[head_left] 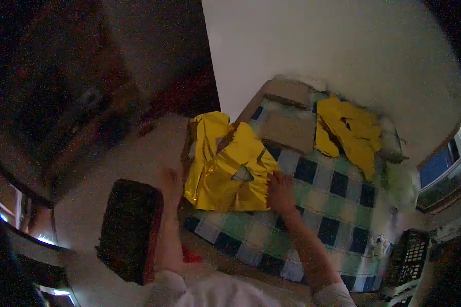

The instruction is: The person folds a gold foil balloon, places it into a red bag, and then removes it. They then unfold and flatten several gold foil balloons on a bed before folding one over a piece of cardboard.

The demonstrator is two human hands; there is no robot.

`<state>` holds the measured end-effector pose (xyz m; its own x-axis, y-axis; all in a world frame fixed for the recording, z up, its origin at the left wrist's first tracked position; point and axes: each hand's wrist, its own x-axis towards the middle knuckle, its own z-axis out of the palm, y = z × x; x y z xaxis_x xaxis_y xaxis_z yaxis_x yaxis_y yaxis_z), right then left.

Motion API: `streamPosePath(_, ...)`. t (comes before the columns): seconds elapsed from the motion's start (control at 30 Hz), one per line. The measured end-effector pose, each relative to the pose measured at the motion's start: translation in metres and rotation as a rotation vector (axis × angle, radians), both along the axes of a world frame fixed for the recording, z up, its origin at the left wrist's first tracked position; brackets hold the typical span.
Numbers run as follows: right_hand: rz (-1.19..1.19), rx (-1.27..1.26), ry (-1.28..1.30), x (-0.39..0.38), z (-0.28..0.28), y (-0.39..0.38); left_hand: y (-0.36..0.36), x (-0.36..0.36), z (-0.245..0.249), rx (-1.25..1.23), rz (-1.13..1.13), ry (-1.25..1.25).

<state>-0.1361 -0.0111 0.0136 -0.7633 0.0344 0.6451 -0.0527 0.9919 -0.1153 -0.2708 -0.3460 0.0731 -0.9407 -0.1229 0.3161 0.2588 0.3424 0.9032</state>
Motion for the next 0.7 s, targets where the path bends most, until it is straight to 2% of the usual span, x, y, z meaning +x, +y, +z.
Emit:
streamPosePath(0.07,-0.011,-0.027,-0.007,0.003,0.003,-0.005,-0.01,0.048,-0.018,-0.122,-0.011,0.01)
streamPosePath(0.13,-0.019,-0.079,-0.09,0.009,0.026,-0.013,-0.016,0.073,-0.033,-0.39,0.019,0.109)
streamPosePath(0.17,-0.012,-0.089,-0.098,0.008,0.022,-0.01,-0.006,0.084,-0.038,-0.701,0.123,0.239)
streamPosePath(0.23,0.004,-0.102,-0.101,0.005,0.017,-0.008,-0.006,0.09,-0.035,-0.97,0.197,0.214)
streamPosePath(0.3,0.0,-0.078,-0.137,0.006,0.016,-0.003,-0.002,0.071,-0.039,-0.871,0.117,-0.082)
streamPosePath(0.4,-0.016,-0.068,-0.151,0.006,0.014,-0.001,-0.025,0.034,-0.084,-0.636,0.025,-0.021)
streamPosePath(0.5,-0.029,-0.043,-0.144,0.004,0.004,0.001,-0.044,0.0,-0.097,-0.634,0.092,0.023)
streamPosePath(0.6,-0.03,-0.085,-0.192,0.009,0.021,-0.007,-0.05,-0.03,-0.112,-1.033,0.455,0.011)
streamPosePath(0.7,-0.022,-0.13,-0.238,0.014,0.032,-0.012,-0.056,-0.033,-0.066,-0.93,0.387,0.122)
